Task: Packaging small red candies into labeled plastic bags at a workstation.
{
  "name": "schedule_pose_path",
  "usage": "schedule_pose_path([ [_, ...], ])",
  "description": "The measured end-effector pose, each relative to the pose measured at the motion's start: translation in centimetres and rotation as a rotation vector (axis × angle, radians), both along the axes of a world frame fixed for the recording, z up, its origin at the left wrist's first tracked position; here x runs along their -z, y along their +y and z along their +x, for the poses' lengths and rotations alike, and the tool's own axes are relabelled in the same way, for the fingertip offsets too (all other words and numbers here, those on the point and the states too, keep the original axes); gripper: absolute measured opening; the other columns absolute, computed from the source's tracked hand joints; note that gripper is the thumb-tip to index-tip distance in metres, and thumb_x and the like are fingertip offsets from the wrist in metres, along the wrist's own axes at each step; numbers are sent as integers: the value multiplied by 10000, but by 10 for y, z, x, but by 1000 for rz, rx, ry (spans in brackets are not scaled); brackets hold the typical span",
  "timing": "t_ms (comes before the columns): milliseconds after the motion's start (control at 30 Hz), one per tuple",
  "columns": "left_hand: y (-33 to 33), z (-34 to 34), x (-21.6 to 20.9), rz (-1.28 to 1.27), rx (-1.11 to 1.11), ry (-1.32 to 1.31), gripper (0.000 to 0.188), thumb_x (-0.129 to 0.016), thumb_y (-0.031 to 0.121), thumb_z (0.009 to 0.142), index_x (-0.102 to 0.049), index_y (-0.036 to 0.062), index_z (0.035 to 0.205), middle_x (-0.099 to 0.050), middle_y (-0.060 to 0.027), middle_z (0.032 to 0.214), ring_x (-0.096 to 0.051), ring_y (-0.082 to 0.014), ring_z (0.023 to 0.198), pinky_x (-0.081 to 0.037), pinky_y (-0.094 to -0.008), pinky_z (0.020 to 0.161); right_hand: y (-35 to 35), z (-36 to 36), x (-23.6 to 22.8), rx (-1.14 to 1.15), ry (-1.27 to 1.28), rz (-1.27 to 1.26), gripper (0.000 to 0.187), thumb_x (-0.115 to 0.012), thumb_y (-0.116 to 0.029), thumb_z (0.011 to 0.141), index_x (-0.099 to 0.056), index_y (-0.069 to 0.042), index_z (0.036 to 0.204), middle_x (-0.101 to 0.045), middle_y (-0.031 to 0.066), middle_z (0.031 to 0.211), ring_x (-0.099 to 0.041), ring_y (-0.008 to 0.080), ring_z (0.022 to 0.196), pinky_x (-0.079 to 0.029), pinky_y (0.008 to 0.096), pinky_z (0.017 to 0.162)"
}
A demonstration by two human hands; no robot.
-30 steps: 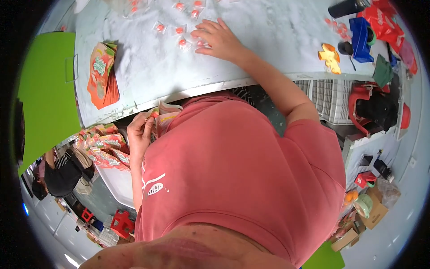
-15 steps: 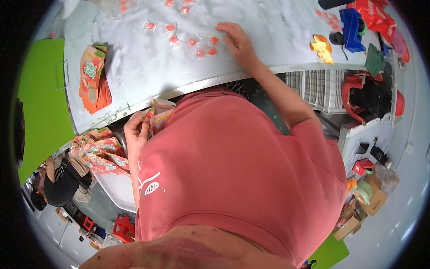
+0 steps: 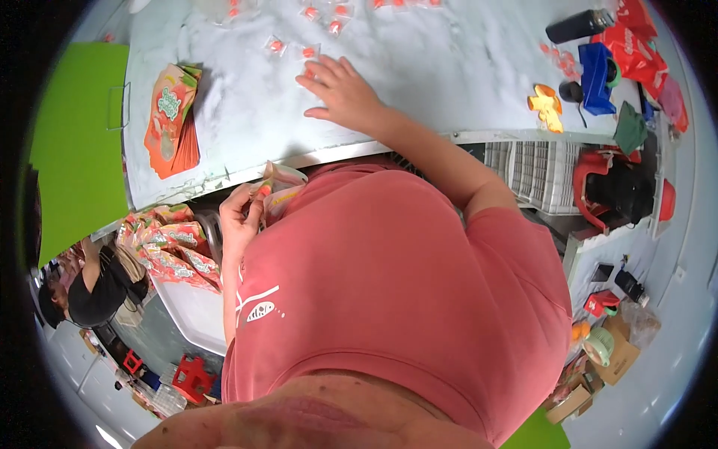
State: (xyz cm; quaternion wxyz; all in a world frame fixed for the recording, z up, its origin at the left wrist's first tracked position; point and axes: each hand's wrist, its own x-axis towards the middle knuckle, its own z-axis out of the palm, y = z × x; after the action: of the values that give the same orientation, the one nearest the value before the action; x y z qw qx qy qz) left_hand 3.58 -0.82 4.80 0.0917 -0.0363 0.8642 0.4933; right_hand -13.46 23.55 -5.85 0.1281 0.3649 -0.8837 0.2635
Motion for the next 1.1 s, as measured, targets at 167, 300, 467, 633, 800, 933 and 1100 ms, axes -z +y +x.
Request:
schedule_pose_path([
  [167,-2,5,0,-26,0,61,90,-585,-19,897,-668,-31,930,-599,-93,737,-517,-145,628,-419,-258,603,-58,-4,10,-148,27,8,537,-705,-336,845,-557,-92,1300,-493,118,1363,-403,342,1318,-314,508,1107],
  [300,-3,9,3,-7,-32,59,96,-592,-17,897,-675,-29,945,-608,-93,742,-530,-150,654,-424,-262,624,-103,-15,6,-183,26,18,500,-692,-332,859,-567,-99,1284,-502,108,1340,-415,322,1300,-294,488,1123],
  [467,-3,13,3,37,-78,58,70,-589,-11,911,-644,-52,922,-544,-51,724,-471,-119,659,-384,-258,603,-114,-23,12,-290,-98,-248,504,-715,-311,835,-582,-129,1286,-505,109,1348,-434,330,1288,-348,482,1095],
  [633,-4,12,1,45,-93,24,62,-585,-16,904,-634,-53,914,-517,-49,717,-454,-118,660,-374,-262,603,-44,-88,17,138,198,-379,417,-707,-183,843,-616,-134,1247,-532,131,1328,-493,355,1226,-437,457,1021],
  [800,-2,8,-2,40,-85,-21,45,-569,-34,897,-600,-57,874,-472,-44,703,-424,-114,647,-357,-262,590,3,-122,26,252,137,-233,374,-666,-175,886,-607,-120,1251,-527,142,1332,-521,356,1188,-451,432,1001],
  [933,-4,8,3,47,-77,-6,38,-566,-44,894,-596,-58,874,-475,-43,710,-421,-110,642,-352,-258,580,-1,-107,26,156,-57,-327,366,-641,-177,910,-600,-119,1269,-521,151,1341,-519,346,1203,-450,420,1002],
  [1100,-4,10,1,56,-98,-59,48,-564,-52,897,-611,-58,899,-493,-38,724,-428,-104,645,-353,-254,579,-19,-119,21,165,79,-244,521,-682,-362,887,-555,-171,1356,-478,132,1414,-434,303,1330,-396,465,1065],
])
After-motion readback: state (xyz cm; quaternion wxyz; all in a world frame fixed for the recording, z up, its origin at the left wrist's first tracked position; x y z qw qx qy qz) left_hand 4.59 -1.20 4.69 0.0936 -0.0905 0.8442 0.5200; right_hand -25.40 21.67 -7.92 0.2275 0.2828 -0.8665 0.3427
